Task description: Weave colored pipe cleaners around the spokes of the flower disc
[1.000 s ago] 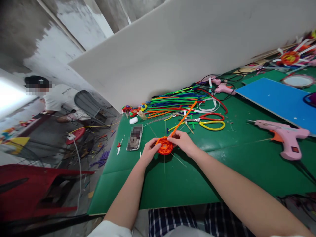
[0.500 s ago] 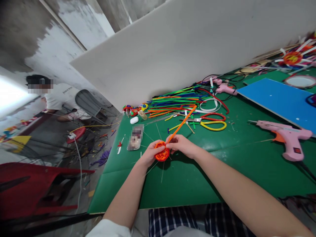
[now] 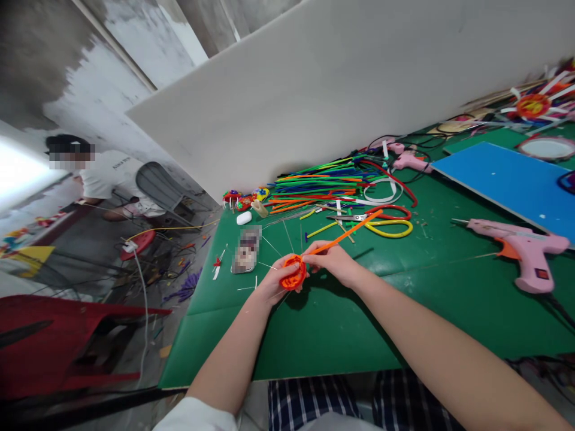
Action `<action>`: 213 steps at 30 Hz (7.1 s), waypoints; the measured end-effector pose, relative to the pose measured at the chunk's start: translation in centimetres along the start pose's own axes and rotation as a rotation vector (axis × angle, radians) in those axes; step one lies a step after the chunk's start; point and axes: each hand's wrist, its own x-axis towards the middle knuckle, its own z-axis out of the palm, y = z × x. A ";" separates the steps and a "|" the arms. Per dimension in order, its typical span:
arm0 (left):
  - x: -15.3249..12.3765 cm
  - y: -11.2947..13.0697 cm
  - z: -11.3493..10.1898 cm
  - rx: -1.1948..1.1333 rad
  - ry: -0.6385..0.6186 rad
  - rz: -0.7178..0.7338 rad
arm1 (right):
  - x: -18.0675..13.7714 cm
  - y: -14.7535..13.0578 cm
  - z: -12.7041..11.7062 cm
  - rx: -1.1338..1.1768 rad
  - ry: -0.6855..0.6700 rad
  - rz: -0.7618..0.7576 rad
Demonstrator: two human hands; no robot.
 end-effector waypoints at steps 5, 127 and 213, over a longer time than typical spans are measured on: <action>0.4 -0.2 0.0 0.001 0.080 0.075 | 0.1 0.3 0.2 -0.116 0.125 -0.052; 0.8 -0.7 -0.2 0.470 0.307 0.403 | 0.6 0.8 -0.6 -0.349 -0.001 -0.022; 0.1 -0.1 0.1 0.073 0.178 0.082 | 0.1 -0.1 -0.4 -0.250 -0.088 -0.056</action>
